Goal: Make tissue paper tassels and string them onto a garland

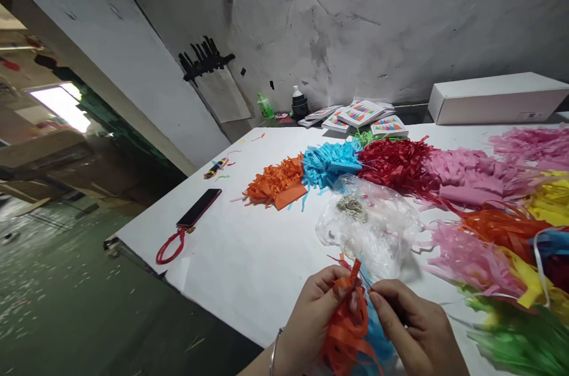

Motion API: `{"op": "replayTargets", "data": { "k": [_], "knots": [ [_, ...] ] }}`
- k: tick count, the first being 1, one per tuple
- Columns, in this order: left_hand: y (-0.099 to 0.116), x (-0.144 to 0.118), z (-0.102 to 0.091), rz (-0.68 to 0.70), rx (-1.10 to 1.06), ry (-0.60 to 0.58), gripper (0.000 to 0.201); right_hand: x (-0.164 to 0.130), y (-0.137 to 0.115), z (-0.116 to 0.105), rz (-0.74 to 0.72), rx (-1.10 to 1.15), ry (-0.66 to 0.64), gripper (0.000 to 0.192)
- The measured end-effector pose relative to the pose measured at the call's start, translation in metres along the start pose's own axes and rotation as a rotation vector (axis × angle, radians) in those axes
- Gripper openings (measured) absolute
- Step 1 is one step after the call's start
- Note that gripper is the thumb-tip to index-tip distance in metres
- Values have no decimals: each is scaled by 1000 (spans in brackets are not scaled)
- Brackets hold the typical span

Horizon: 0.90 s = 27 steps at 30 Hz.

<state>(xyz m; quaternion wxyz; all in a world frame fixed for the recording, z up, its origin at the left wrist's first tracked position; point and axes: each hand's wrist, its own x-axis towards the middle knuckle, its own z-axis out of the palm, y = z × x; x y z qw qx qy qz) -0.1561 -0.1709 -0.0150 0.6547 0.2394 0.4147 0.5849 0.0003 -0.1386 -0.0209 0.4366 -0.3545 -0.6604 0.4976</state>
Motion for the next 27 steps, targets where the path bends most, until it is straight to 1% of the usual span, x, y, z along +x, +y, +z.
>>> {"op": "replayTargets", "data": {
  "k": [5,9,13,17,27],
  "knots": [
    [-2,1,-2,9,-30,-44,35,2,0,-3,-8,-8,-19,28],
    [-2,2,-2,-9,-31,-33,35,2,-1,-5,21,4,-37,29],
    [-3,2,-2,3,-47,-34,36,1,-4,-4,37,39,-31,27],
    [-5,2,-3,-1,-49,-46,36,1,-4,-3,31,31,-13,29],
    [-4,2,-3,11,-55,-38,36,0,-1,-4,18,30,-38,28]
  ]
}}
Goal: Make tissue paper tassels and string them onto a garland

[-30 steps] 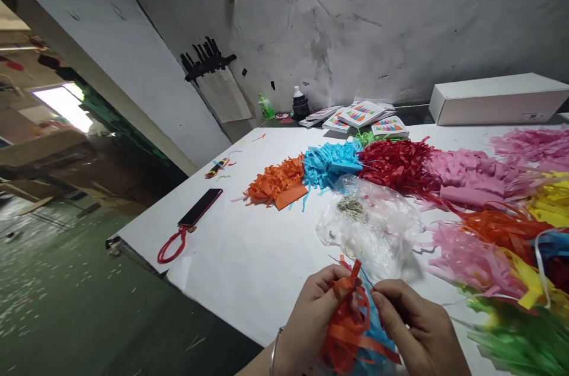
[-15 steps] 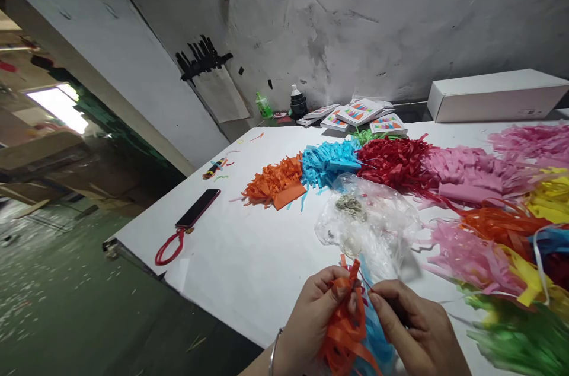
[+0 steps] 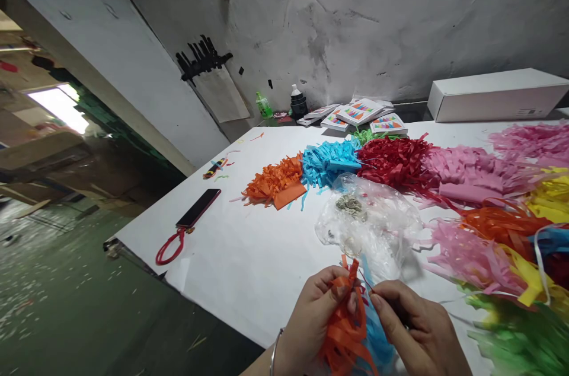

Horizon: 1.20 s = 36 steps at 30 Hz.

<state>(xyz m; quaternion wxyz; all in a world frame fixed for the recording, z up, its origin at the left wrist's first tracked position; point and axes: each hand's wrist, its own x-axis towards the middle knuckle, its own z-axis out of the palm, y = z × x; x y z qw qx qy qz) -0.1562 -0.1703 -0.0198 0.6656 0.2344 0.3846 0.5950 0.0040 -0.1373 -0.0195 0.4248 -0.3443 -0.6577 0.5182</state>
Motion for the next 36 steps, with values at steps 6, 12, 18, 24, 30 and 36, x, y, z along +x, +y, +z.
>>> {"op": "replayTargets", "data": {
  "k": [6,12,18,24,30,36],
  "knots": [
    [-1,-1,1,-17,14,29,40,3,4,-4,-106,-118,-80,25],
    [-5,-2,-3,-15,75,49,38,1,14,-5,-369,-370,-31,15],
    [-6,-1,-3,-37,115,85,40,2,14,-8,-535,-536,-157,17],
    [0,-5,-1,-65,312,63,42,4,13,-9,-613,-491,-108,14],
    [3,-7,-4,-7,507,-11,43,1,12,-8,-66,-242,-15,25],
    [3,-8,-8,115,684,-33,35,6,8,-7,248,37,-216,39]
  ]
}}
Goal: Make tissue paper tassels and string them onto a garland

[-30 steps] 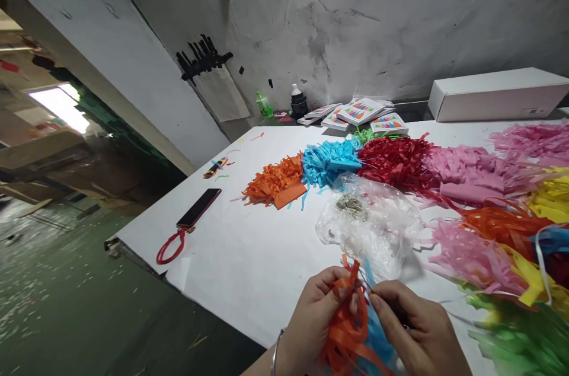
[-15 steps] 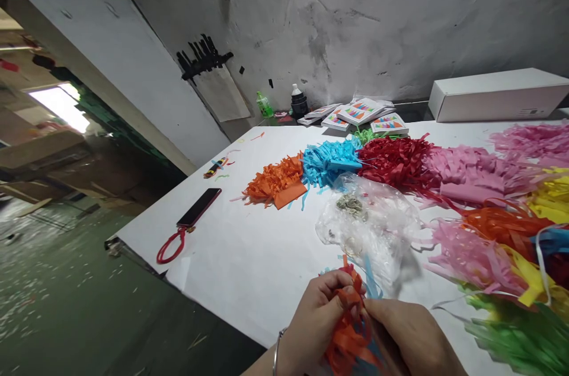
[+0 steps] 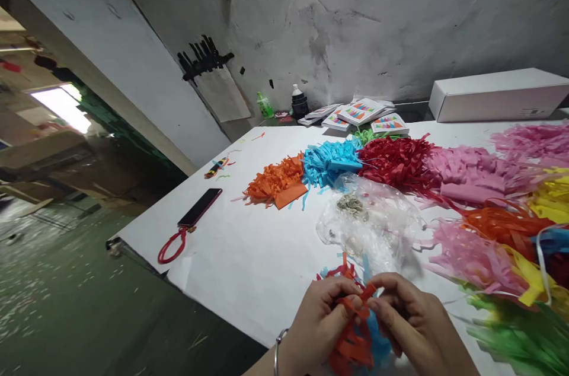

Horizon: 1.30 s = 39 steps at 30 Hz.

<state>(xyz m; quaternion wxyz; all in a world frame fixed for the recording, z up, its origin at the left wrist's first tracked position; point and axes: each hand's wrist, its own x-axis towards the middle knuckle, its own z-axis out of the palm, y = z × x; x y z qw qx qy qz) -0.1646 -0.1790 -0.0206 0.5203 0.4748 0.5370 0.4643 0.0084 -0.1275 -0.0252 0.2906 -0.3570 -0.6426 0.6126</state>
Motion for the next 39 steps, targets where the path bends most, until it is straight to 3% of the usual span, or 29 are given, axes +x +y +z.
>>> {"op": "replayTargets", "data": {
  "k": [3,6,10,15,18,22,26,29,32,39],
  "knots": [
    [1,-1,0,118,151,0,32,1,-2,-1,44,21,-50,41],
    [4,1,0,193,169,31,25,2,-3,-2,-10,-41,-97,34],
    [6,3,-2,251,38,55,27,2,2,-1,-94,-107,-57,27],
    [0,5,2,253,-49,78,18,5,8,3,-263,-200,-96,23],
    [4,8,0,190,-295,166,17,7,5,-3,-313,-336,-32,20],
    [24,18,-23,45,-671,343,25,7,-8,-18,-371,-534,44,15],
    [41,21,-57,14,-720,419,27,5,-14,-38,-445,-840,21,17],
    [46,16,-78,68,-697,466,20,2,-9,-63,-508,-1074,140,22],
    [48,10,-96,112,-751,536,14,-3,-1,-103,-553,-1199,261,25],
    [40,10,-142,185,-913,696,33,-25,21,-234,-586,-1609,486,26]
  ]
}}
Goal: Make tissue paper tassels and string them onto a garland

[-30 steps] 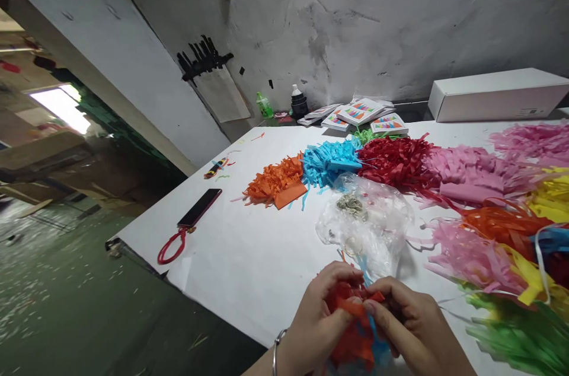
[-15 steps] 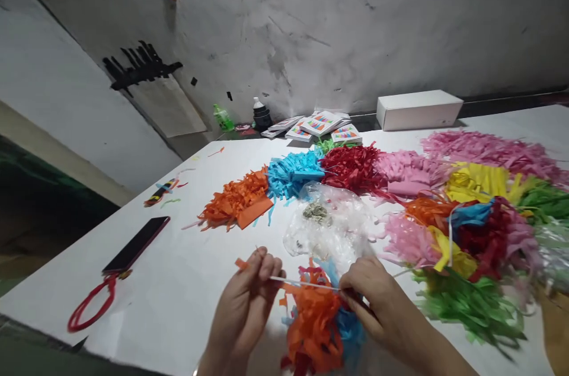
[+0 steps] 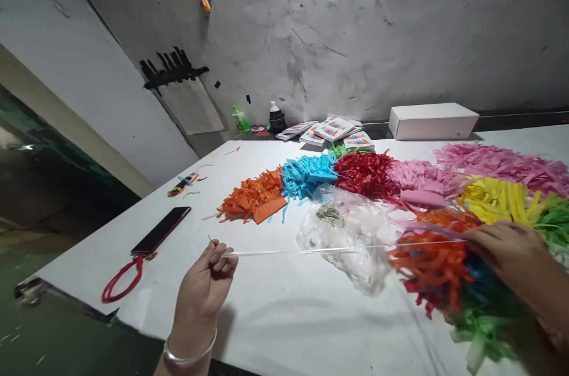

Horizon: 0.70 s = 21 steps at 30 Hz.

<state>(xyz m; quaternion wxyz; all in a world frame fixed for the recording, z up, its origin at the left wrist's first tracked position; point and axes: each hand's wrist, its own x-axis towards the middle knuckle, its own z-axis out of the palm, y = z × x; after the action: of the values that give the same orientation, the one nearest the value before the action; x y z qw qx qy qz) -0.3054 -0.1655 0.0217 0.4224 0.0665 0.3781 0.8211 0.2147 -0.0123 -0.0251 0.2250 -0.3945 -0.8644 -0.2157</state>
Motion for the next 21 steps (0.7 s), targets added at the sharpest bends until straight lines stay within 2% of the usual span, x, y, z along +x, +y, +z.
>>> {"op": "replayTargets", "data": {
  "k": [3,5,7,8,11,13,15,18,20,21],
  "knots": [
    [-1,3,-5,9,-5,9,31,-11,30,9,87,-121,21,28],
    [-8,-1,-4,-4,4,-9,29,-8,22,13,163,-179,0,25],
    [-18,-9,0,-16,17,-30,25,5,-11,14,204,-162,2,27],
    [-23,-14,4,-19,27,-43,22,14,-35,12,171,-86,-1,33],
    [-40,-32,15,-30,94,-123,19,47,-124,1,-25,392,32,35],
    [-50,-46,24,-42,155,-197,27,68,-179,-10,-57,656,-17,35],
    [-59,-59,32,-61,194,-257,33,85,-221,-19,-81,848,-81,36],
    [-68,-74,39,-82,217,-326,34,100,-254,-25,-100,988,-167,31],
    [-71,-78,40,-70,235,-361,33,105,-261,-27,-92,1047,-230,18],
    [-72,-79,40,-55,249,-366,34,106,-263,-27,-68,1102,-277,18]
  ]
}}
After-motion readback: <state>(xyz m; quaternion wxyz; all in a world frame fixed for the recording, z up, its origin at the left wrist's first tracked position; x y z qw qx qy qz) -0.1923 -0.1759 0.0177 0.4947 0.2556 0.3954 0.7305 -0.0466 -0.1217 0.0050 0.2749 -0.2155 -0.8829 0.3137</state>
